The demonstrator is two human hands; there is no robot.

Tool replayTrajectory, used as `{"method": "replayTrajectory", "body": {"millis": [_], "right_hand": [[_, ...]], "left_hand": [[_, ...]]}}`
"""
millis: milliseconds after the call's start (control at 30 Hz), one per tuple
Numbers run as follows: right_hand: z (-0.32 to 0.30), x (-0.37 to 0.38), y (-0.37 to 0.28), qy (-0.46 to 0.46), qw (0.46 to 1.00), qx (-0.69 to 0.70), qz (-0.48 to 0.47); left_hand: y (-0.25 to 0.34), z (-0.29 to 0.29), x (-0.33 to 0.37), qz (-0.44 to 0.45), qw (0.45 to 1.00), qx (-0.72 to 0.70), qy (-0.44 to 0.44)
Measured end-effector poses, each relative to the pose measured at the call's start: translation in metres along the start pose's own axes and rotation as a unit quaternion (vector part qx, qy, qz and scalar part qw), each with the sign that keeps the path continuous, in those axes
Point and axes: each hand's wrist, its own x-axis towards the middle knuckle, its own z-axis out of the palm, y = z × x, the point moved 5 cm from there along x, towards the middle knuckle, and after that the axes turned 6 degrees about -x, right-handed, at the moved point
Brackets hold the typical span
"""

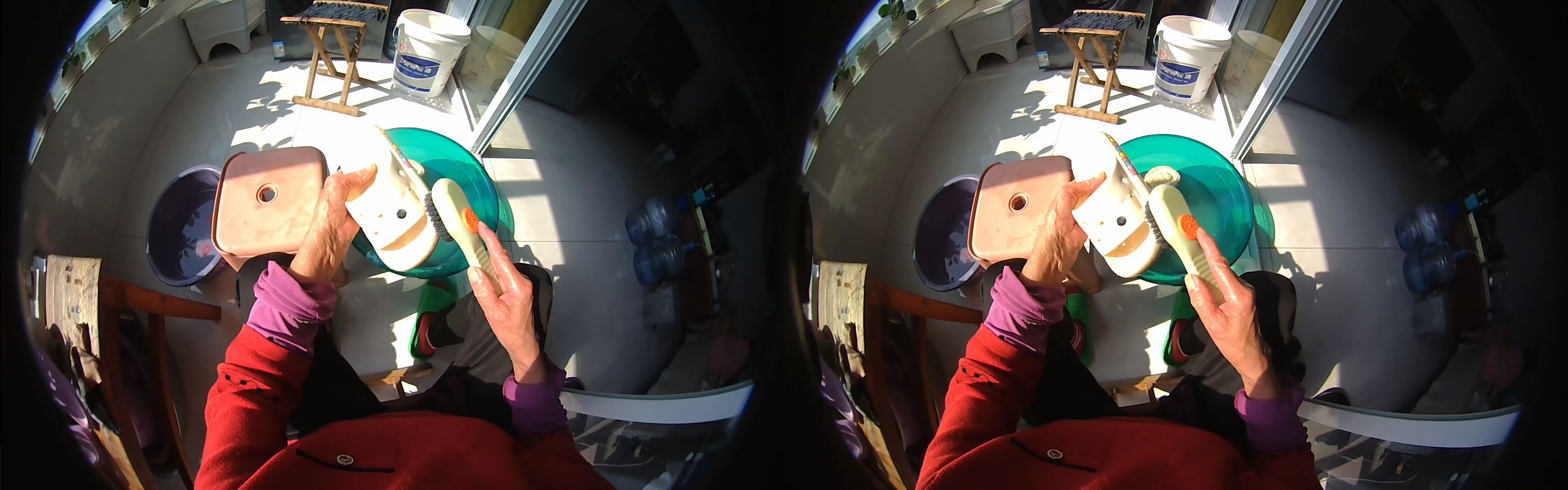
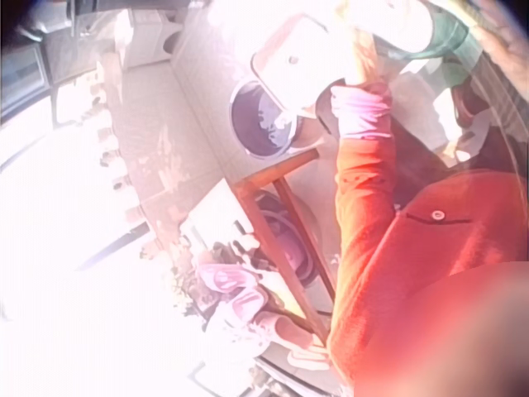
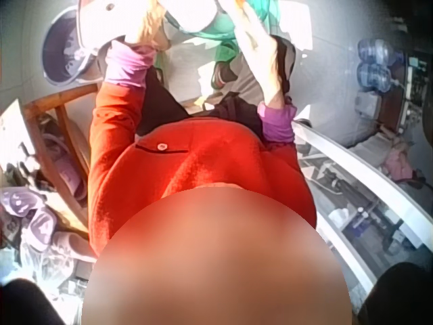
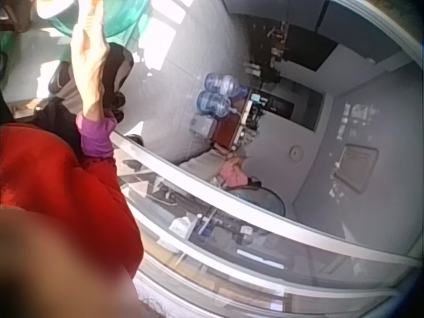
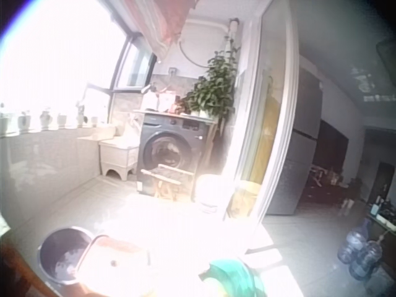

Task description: The person scrubs a pair of white slippers with a brush in a green basin of water, rinses them, and places them on a nearby wooden table. They then pick up a purple slipper from the table, inspect it, and return to scrubbing the white slippers.

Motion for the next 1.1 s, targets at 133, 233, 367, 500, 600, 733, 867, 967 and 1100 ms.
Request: {"method": "replayTrajectory", "body": {"millis": [133, 233, 367, 500, 600, 733, 867, 967, 1100], "right_hand": [[0.005, 0.008, -0.002, 0.008, 0.999, -0.034, -0.028], [0.006, 0.012, 0.0, -0.004, 1.0, -0.028, -0.003], [0.008, 0.024, -0.001, 0.013, 0.999, -0.026, -0.035], [0.008, 0.042, -0.001, 0.024, 0.996, -0.039, -0.081], [0.008, 0.054, 0.002, 0.012, 0.997, -0.051, -0.061], [0.006, 0.071, 0.002, 0.003, 0.995, -0.072, -0.065], [0.003, 0.086, 0.0, -0.012, 0.989, -0.118, -0.09], [0.001, 0.095, -0.006, -0.03, 0.981, -0.143, -0.125], [0.001, 0.105, -0.013, -0.082, 0.972, -0.183, -0.12]], "left_hand": [[0.0, 0.007, -0.001, -0.005, 0.999, 0.015, -0.033], [-0.001, 0.011, 0.001, -0.018, 0.998, 0.045, -0.05], [-0.004, 0.016, -0.001, -0.045, 0.994, 0.06, -0.075], [-0.01, 0.019, -0.001, -0.077, 0.99, 0.064, -0.099], [-0.012, 0.019, 0.001, -0.094, 0.983, 0.084, -0.13], [-0.013, 0.018, 0.002, -0.102, 0.977, 0.118, -0.146], [-0.011, 0.02, 0.002, -0.114, 0.975, 0.121, -0.146], [-0.01, 0.021, -0.001, -0.127, 0.975, 0.132, -0.128], [-0.009, 0.022, -0.006, -0.112, 0.974, 0.18, -0.076]]}}
